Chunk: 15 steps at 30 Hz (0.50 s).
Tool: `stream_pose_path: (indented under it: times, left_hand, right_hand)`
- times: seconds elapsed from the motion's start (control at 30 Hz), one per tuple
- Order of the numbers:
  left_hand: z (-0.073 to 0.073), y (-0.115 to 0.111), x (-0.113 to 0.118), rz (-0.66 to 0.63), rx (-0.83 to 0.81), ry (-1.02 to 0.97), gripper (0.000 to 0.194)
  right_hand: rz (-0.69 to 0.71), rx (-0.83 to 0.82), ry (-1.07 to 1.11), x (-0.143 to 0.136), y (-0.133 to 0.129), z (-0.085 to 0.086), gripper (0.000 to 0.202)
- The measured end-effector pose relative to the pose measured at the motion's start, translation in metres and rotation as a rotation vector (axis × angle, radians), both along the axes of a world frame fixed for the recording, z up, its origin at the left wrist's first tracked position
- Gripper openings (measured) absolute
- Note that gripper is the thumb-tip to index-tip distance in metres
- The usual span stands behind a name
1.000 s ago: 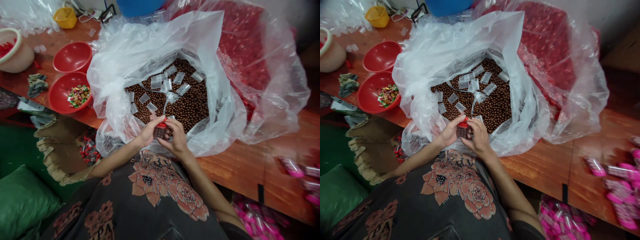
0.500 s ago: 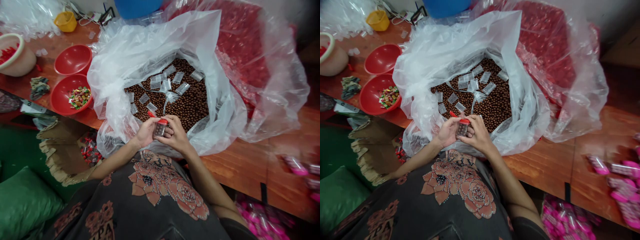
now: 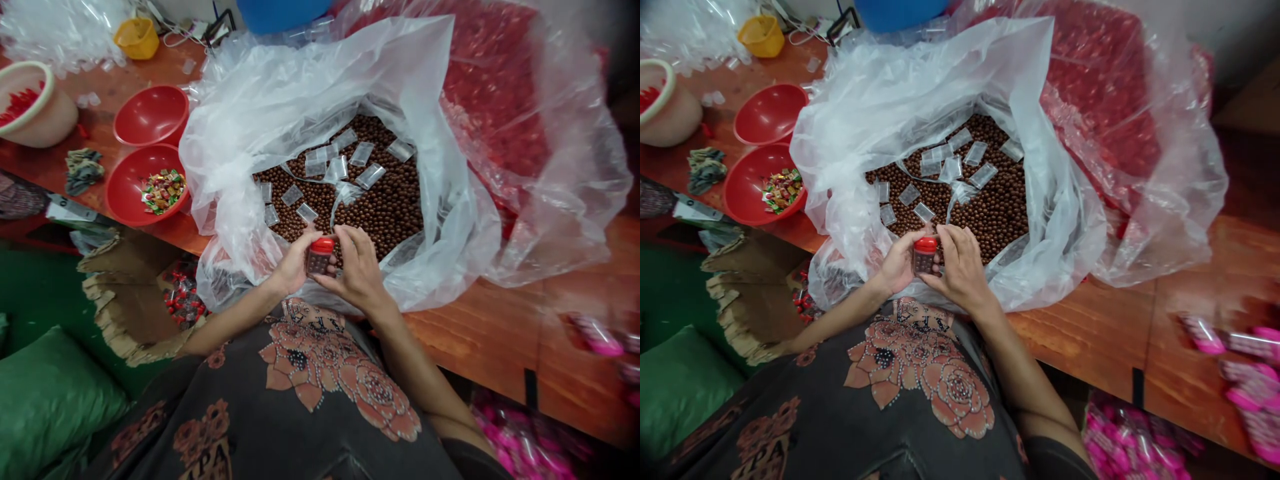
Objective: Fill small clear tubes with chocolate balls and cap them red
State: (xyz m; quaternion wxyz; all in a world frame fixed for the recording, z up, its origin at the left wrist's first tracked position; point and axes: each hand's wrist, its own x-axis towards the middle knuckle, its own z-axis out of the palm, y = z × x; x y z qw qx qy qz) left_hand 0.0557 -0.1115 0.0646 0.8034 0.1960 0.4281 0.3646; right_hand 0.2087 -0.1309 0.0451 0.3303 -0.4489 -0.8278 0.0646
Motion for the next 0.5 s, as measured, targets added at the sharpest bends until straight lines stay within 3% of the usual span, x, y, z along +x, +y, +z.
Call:
stream_pose_path:
  times: [0.33,0.5]
  left_hand:
    - [-0.013,-0.018,0.011,0.109,0.138,0.215,0.04]
    - [-0.005,-0.027,0.002,0.104,0.3,0.208,0.042]
  right_hand:
    - [0.098,0.024,0.046,-0.005,0.002,-0.009,0.073]
    - [0.13,-0.024,-0.013,-0.016,-0.005,0.0,0.075]
